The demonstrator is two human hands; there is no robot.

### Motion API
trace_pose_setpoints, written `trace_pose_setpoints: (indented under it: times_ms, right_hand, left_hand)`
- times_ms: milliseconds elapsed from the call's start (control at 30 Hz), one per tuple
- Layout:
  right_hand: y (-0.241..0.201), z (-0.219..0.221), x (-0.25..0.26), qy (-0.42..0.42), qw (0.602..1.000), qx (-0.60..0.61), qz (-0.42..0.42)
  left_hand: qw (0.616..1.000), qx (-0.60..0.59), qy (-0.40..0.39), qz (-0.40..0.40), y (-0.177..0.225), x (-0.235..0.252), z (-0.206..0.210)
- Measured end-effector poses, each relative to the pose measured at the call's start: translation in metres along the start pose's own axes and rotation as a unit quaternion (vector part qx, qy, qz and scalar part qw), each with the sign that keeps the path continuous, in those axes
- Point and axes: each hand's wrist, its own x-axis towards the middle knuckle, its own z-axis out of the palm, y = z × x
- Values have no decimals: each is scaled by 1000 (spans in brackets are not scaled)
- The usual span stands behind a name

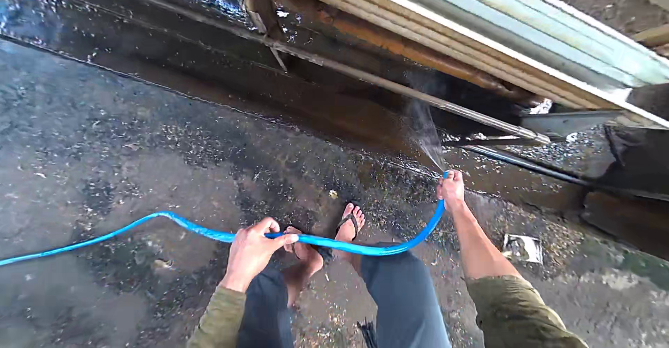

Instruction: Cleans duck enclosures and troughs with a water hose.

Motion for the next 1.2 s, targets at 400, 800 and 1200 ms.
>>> trace_pose_setpoints:
  times_ms: [400, 800, 1200]
  right_hand:
    - [-62, 118, 89, -71, 987, -48, -136]
    - [-128, 220, 71, -171, 958, -105, -204]
    - [-128, 229, 36, -202, 950, -147, -186]
  left_hand:
    - [996, 63, 1, 69, -14, 152, 17]
    - [996, 55, 18, 75, -41, 156, -26]
    - [992, 49, -18, 112, -72, 164, -37]
